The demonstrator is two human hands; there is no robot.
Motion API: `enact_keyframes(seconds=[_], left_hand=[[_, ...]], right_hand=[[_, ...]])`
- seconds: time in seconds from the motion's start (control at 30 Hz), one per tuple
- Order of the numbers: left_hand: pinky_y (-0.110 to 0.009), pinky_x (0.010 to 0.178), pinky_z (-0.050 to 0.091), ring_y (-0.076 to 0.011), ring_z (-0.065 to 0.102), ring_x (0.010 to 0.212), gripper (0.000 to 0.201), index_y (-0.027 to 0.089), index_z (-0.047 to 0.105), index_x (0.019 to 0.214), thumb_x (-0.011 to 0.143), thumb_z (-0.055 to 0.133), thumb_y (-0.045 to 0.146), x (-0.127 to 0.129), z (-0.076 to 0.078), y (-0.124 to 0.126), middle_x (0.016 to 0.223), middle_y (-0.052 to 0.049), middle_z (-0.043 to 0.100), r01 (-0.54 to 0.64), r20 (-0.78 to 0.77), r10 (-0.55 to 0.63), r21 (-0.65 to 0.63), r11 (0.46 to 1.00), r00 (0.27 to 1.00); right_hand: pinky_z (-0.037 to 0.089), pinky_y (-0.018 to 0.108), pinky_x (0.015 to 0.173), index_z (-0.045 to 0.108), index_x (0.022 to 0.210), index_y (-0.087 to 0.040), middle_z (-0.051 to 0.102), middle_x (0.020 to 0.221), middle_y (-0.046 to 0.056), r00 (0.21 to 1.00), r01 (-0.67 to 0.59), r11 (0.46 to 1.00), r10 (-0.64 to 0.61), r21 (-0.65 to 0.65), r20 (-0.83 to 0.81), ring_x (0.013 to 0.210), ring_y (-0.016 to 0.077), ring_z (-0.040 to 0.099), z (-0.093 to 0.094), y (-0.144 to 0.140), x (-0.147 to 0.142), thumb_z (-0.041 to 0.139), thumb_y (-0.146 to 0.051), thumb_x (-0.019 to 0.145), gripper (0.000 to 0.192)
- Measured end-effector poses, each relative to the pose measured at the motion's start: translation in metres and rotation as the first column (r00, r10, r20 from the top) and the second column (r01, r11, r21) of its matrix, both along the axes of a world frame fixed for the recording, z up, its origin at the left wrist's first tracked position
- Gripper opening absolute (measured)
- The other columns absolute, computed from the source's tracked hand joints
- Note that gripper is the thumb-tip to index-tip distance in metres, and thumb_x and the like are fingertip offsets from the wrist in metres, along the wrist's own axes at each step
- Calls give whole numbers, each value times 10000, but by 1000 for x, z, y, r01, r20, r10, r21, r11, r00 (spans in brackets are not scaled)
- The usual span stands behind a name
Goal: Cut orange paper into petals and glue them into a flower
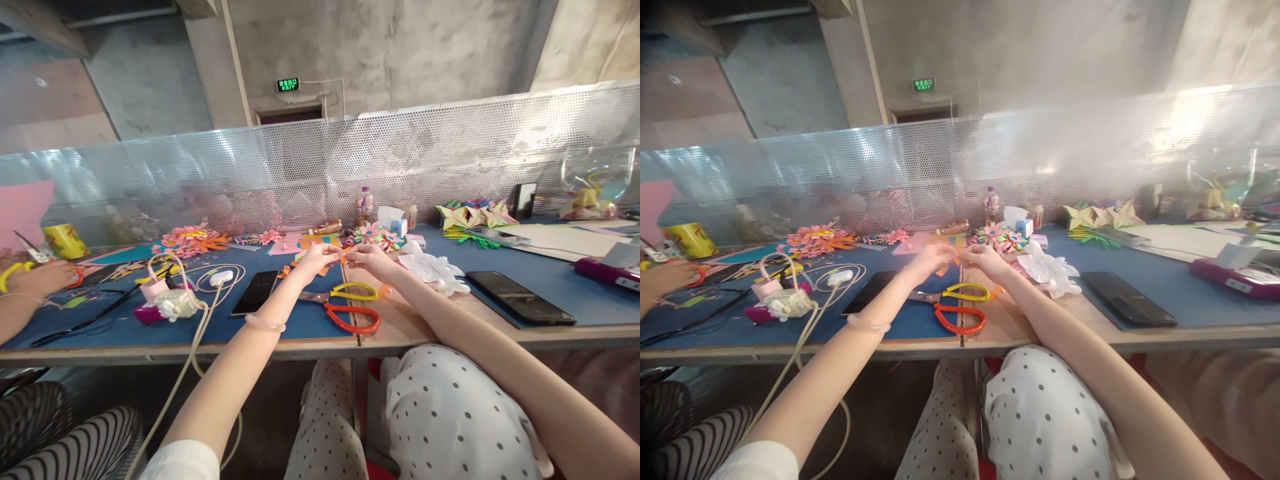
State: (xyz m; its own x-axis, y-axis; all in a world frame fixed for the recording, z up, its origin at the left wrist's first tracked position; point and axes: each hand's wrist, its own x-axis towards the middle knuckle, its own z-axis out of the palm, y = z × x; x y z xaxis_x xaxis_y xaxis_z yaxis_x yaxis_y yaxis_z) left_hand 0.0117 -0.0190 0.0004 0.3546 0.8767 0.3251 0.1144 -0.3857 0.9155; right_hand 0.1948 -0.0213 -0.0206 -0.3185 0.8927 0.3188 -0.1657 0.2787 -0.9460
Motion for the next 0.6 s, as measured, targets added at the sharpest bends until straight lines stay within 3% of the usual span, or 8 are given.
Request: enact_keyframes(seconds=[0.4,0.6], left_hand=[[-264,654,425,-143,587,778,229,139,687,839,651,724,265,1,1,0,885,-67,666,-29,-1,29,-38,999,1000],[-266,672,428,-142,587,780,224,129,687,830,635,713,237,2,2,-4,889,-76,670,-32,-13,32,-27,999,999]], right_hand=[[466,311,744,710,757,-153,647,776,49,999,13,1000,-13,9,-37,709,133,576,-5,9,2,729,-409,688,266],[459,311,746,722,804,-153,665,787,52,991,94,989,-104,113,88,733,149,578,-2,3,0,721,-437,681,310]])
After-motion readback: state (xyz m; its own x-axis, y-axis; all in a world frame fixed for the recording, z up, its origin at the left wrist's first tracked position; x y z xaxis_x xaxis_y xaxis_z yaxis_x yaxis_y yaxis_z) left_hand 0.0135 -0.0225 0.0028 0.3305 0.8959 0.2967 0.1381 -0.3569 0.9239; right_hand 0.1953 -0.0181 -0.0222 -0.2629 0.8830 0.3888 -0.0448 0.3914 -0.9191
